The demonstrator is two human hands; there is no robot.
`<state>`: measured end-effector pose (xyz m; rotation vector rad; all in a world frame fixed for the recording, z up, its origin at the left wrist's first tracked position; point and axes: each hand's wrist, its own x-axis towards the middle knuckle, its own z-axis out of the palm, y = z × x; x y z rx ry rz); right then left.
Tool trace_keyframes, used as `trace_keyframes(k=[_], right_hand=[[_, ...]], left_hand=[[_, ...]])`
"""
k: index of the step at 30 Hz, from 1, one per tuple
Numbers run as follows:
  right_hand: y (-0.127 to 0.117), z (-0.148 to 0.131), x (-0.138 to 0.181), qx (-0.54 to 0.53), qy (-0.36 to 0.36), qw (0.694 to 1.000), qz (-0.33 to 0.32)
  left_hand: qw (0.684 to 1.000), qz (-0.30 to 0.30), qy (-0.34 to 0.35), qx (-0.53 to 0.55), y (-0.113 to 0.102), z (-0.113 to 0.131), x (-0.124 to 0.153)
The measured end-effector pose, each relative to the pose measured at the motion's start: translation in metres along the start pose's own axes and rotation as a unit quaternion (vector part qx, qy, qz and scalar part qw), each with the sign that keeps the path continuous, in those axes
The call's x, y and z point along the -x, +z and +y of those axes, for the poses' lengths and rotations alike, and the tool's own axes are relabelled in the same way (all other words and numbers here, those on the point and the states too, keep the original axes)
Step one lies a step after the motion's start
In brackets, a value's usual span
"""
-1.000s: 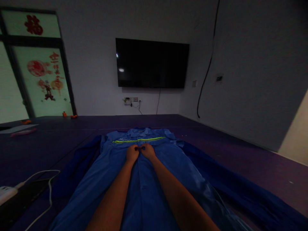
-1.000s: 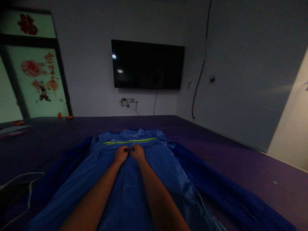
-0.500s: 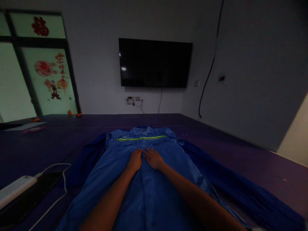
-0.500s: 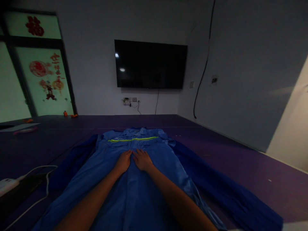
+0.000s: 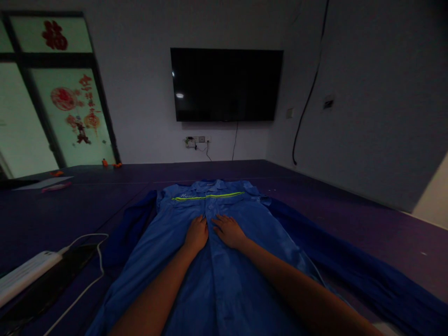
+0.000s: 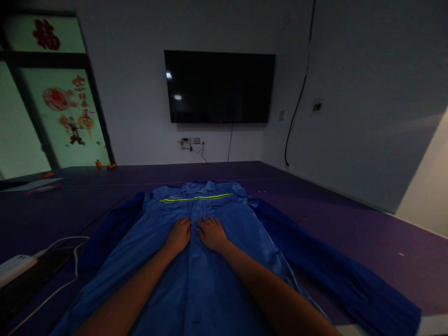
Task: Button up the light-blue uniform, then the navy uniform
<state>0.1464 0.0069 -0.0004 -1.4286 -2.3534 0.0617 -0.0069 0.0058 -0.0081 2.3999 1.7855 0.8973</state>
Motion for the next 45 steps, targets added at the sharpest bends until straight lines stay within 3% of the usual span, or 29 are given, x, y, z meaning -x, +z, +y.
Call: trace_keyframes(k=[6,11,14,20,37,45], right_hand=[[-0.01,-0.008,-0.003,-0.029,-0.03,0.999,0.03],[-0.011,-0.008,-0.004,-0.07,-0.014,0.996,0.055],[-0.01,-0.007,-0.004,-0.096,-0.004,0.993,0.062],[-0.009,-0.008,-0.004,-0.089,-0.011,0.993,0.074],[-0.008,-0.01,-0.004,-0.081,-0.006,0.993,0.091],[0.003,0.003,-0.013,-0.154,-0.014,0.983,0.103]], left_hand=[[0.999,-0.007,0.02,0.04,0.0,0.002,0.003],[0.998,-0.02,0.043,0.042,-0.003,0.007,0.01],[0.999,-0.029,0.023,0.031,-0.008,0.011,0.01],[0.999,-0.025,0.002,0.026,-0.012,0.014,0.007],[0.998,0.001,0.032,0.051,-0.007,0.009,-0.004],[0.986,0.023,0.0,0.164,-0.009,0.009,-0.003]])
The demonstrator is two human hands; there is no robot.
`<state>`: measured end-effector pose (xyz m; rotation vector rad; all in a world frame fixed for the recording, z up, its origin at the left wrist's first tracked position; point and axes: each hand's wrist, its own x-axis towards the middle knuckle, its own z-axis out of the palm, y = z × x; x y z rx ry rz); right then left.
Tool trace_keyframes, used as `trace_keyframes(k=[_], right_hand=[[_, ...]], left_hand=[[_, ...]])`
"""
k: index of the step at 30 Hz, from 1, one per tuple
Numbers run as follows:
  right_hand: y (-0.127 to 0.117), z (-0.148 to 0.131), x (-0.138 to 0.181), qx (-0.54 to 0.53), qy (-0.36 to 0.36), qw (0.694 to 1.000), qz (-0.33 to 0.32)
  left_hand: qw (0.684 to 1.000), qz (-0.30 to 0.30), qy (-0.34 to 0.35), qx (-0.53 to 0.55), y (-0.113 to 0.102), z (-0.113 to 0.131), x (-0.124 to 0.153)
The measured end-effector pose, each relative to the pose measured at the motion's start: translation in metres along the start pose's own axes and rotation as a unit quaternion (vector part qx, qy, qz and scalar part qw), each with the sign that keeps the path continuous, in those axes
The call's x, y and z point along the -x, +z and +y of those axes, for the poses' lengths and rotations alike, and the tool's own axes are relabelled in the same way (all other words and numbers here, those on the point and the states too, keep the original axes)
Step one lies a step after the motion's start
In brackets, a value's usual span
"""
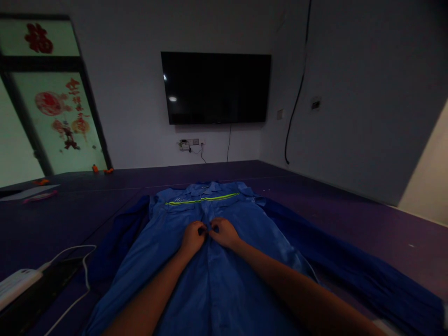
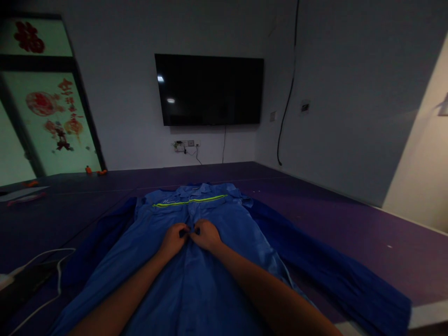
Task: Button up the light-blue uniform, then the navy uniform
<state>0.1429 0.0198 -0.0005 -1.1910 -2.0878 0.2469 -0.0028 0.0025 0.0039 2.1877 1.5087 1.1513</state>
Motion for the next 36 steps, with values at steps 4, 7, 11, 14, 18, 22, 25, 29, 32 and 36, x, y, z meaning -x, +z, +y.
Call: trace_keyframes(k=[4,7,11,14,18,22,25,29,32,36], right_hand=[[0.004,0.011,-0.007,-0.096,0.004,0.995,0.017],[0.007,0.019,-0.011,-0.176,0.022,0.984,0.023],[0.01,0.024,-0.013,-0.237,0.028,0.971,0.013],[0.01,0.023,-0.013,-0.244,0.035,0.969,0.015],[0.009,0.022,-0.011,-0.231,0.035,0.972,0.005],[0.007,0.02,-0.009,-0.196,0.032,0.98,0.011],[0.006,0.018,-0.007,-0.152,0.037,0.987,0.027],[0.005,0.015,-0.006,-0.094,0.05,0.993,0.047],[0.005,0.013,-0.005,-0.084,0.037,0.995,0.043],[0.003,0.012,-0.005,-0.086,0.018,0.995,0.041]], left_hand=[[0.999,0.016,-0.029,0.039,-0.001,0.0,0.0],[0.997,0.013,-0.04,0.058,-0.002,0.0,-0.001],[0.996,0.011,-0.05,0.067,-0.001,-0.001,-0.001],[0.996,0.013,-0.061,0.062,-0.001,0.0,-0.001],[0.997,0.016,-0.059,0.056,-0.001,0.0,0.0],[0.997,0.019,-0.057,0.054,-0.001,0.0,0.0],[0.997,0.019,-0.055,0.056,-0.001,0.0,0.001],[0.997,0.017,-0.05,0.058,-0.002,0.001,0.001],[0.997,0.016,-0.047,0.059,-0.003,0.002,0.001],[0.997,0.017,-0.042,0.064,-0.003,0.002,0.001]])
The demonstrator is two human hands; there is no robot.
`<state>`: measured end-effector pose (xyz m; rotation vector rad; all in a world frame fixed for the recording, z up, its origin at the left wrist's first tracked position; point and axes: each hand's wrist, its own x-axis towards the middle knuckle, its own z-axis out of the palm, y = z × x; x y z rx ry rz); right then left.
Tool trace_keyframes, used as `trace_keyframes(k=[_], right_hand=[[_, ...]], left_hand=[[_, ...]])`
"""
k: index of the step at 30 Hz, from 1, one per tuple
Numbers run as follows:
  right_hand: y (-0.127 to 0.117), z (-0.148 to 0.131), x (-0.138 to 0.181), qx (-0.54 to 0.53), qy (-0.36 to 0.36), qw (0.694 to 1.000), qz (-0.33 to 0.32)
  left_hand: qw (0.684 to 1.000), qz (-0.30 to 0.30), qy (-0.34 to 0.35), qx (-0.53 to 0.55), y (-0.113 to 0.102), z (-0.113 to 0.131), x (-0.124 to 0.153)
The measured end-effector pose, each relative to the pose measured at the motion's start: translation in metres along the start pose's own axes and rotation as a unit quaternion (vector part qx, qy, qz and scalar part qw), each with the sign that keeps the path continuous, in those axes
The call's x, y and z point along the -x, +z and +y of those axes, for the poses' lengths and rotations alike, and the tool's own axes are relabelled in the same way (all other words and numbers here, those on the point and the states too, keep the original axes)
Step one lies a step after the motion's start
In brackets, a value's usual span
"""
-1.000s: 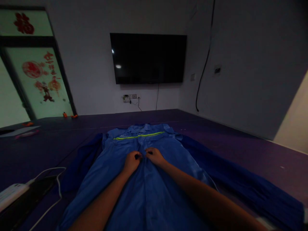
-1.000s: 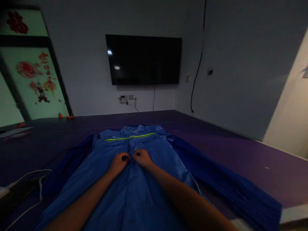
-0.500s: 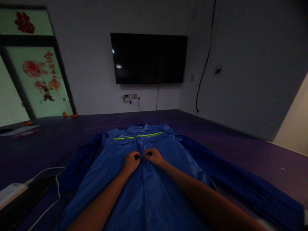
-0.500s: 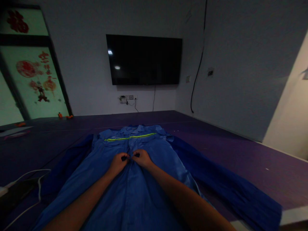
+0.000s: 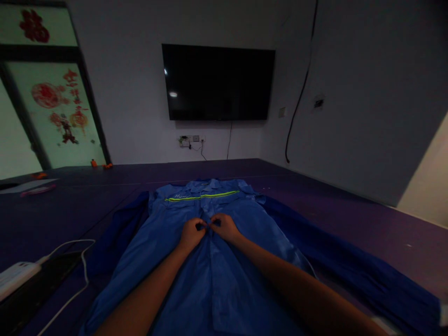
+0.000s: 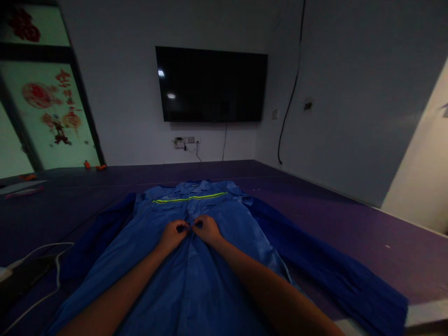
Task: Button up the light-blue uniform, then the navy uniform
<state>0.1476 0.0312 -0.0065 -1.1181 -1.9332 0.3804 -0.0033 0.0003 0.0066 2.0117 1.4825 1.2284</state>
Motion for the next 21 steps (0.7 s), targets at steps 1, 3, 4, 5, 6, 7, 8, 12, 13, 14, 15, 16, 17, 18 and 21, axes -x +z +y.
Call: trace_keyframes(k=[1,3,4,5,6,7,8,12,13,14,15,16,17,18,21], right_hand=[[0.0,0.0,0.0,-0.003,-0.002,1.0,0.0],[0.0,0.0,0.0,-0.008,-0.003,1.0,-0.003],[0.0,0.0,0.0,-0.009,-0.003,1.0,-0.006],[0.0,0.0,0.0,-0.008,-0.004,1.0,-0.009],[0.0,0.0,0.0,-0.006,-0.003,1.0,-0.01],[0.001,0.0,0.0,-0.002,-0.002,1.0,-0.008],[0.001,0.0,0.001,0.003,0.001,1.0,-0.005],[0.001,0.0,0.002,0.026,0.017,0.999,0.032],[0.0,0.0,0.002,0.03,0.023,0.998,0.048],[-0.001,0.0,0.002,0.034,0.029,0.997,0.067],[-0.002,-0.001,0.002,0.038,0.035,0.995,0.085],[-0.003,-0.003,0.003,0.043,0.037,0.994,0.097],[-0.005,-0.004,0.003,0.052,0.035,0.993,0.102],[-0.006,-0.007,0.004,0.063,0.029,0.993,0.095],[-0.007,-0.014,0.005,0.085,0.002,0.996,0.03]], left_hand=[[1.0,0.0,0.002,0.003,0.0,0.0,0.0],[1.0,0.001,0.005,0.006,0.0,-0.001,0.0],[1.0,0.002,0.006,0.008,0.0,-0.002,0.0],[1.0,0.004,0.006,0.008,0.0,-0.002,0.0],[1.0,0.006,0.006,0.009,0.001,-0.003,0.0],[1.0,0.006,0.007,0.009,0.001,-0.003,0.0],[1.0,0.004,0.008,0.01,0.001,-0.003,0.0],[1.0,-0.001,0.011,0.013,0.0,-0.002,0.0],[1.0,-0.001,0.01,0.012,0.0,-0.002,0.0],[1.0,-0.001,0.01,0.011,0.0,-0.002,0.0],[1.0,-0.002,0.01,0.01,0.0,-0.002,0.0],[1.0,-0.003,0.01,0.009,0.0,-0.002,0.0],[1.0,-0.004,0.01,0.008,0.0,-0.002,0.0],[1.0,-0.005,0.011,0.008,0.0,-0.002,0.0],[1.0,-0.002,0.008,0.005,0.0,-0.003,0.0]])
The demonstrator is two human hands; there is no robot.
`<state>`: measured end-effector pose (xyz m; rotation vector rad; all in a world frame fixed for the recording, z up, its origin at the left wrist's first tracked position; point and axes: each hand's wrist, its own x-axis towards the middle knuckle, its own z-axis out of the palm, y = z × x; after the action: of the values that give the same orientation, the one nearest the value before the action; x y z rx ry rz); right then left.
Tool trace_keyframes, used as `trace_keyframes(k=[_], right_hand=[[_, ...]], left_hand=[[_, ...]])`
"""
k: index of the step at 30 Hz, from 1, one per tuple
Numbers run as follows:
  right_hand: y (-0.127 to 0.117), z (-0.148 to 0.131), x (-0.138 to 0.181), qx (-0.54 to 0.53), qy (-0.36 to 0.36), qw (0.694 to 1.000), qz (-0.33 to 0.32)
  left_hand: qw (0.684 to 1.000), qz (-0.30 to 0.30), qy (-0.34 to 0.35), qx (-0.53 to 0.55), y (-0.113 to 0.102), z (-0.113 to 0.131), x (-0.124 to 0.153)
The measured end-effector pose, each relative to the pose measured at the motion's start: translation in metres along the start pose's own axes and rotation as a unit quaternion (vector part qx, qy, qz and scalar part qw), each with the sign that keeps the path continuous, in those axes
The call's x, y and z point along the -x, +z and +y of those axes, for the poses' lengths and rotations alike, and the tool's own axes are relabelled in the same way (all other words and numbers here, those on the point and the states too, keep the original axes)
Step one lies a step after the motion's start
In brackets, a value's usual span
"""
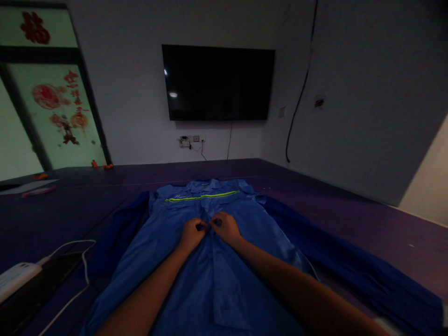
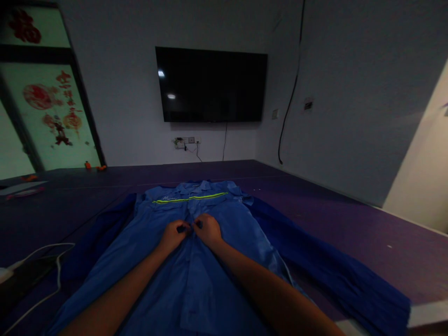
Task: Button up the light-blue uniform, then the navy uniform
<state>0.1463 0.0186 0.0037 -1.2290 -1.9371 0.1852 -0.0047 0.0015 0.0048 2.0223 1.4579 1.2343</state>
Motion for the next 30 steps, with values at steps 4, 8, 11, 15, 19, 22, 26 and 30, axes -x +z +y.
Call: trace_keyframes(k=[4,8,11,15,19,22,26,30], right_hand=[[0.002,-0.004,0.001,-0.032,-0.006,0.999,-0.044],[0.007,0.001,0.0,-0.099,0.016,0.994,-0.048],[0.008,0.006,-0.003,-0.133,0.025,0.989,-0.052],[0.009,0.01,-0.007,-0.171,0.048,0.982,-0.063],[0.01,0.013,-0.009,-0.202,0.096,0.971,-0.084],[0.012,0.014,-0.008,-0.232,0.101,0.964,-0.082],[0.013,0.013,-0.006,-0.263,0.089,0.958,-0.076],[0.014,0.013,-0.005,-0.233,0.079,0.966,-0.08]], left_hand=[[1.0,0.001,-0.01,-0.005,0.0,-0.001,-0.001],[1.0,-0.002,-0.013,-0.001,0.0,-0.001,-0.001],[1.0,-0.002,-0.016,-0.006,-0.001,0.0,0.0],[1.0,0.004,-0.014,-0.005,-0.001,0.0,0.0],[1.0,0.009,-0.012,-0.006,-0.002,0.001,0.0],[1.0,0.012,-0.012,-0.001,-0.002,0.001,0.001],[1.0,0.023,-0.011,0.003,-0.001,0.0,0.0],[0.999,0.028,-0.013,0.007,-0.001,-0.001,-0.001]])
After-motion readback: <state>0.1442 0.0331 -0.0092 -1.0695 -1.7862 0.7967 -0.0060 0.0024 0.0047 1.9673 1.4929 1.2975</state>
